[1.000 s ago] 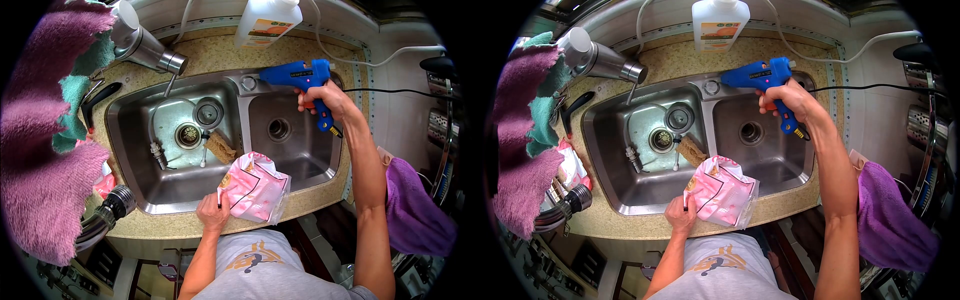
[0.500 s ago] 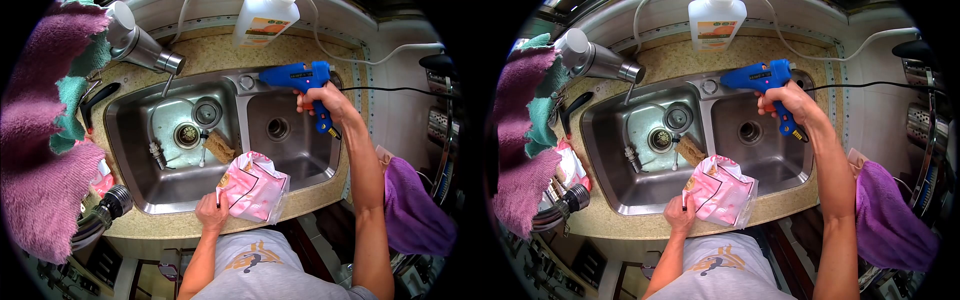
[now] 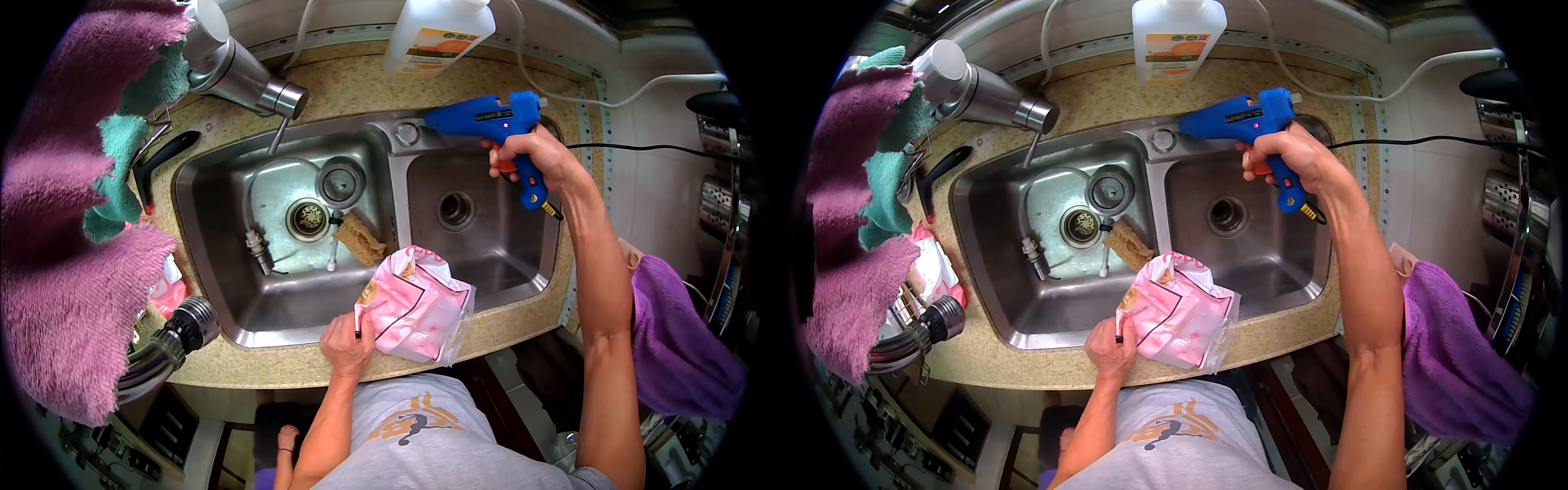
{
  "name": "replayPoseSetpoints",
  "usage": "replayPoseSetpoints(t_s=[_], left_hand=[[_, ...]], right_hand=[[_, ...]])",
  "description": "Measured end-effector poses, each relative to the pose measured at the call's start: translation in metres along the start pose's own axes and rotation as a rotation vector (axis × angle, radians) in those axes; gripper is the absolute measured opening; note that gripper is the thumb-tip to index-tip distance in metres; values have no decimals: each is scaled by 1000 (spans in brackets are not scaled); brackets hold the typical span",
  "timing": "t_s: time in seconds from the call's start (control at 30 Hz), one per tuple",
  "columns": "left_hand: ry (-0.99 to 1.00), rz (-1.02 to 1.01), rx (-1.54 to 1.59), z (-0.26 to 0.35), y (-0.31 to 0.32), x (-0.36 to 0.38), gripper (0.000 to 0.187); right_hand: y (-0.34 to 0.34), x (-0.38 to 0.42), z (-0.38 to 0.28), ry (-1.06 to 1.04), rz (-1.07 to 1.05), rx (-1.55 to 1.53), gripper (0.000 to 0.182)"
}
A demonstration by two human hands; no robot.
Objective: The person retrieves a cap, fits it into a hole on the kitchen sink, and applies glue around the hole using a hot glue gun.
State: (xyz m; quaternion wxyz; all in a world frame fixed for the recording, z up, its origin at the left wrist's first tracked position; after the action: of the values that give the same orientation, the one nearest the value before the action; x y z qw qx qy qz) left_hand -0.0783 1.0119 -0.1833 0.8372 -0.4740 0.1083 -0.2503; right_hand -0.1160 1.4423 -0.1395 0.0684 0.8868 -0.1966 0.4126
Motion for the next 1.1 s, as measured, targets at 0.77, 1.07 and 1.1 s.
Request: replayPoseSetpoints(t_s=[0.77, 1.07, 1.1], left_hand=[[2, -1, 1, -1, 1, 1, 18], [-1, -5, 6, -1, 1, 1, 18], [-1, -3, 4, 0, 1, 1, 18]], right_hand=[[11, -2, -22, 6, 12, 129, 40], [13, -4, -29, -25, 23, 215, 34], [13, -5, -29, -25, 27, 235, 34]])
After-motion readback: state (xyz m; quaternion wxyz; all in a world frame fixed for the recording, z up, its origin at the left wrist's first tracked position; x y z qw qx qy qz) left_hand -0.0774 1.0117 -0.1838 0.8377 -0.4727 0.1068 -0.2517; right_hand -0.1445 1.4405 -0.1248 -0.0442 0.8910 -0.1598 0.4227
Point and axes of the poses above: each hand's wrist, its own x-axis away from the middle knuckle, its own y-axis out of the palm, z = x × y, the point moved 7 cm from there along -x, towards the middle knuckle, and after that the axes turned 8 degrees about -x, right-handed, at the moved point
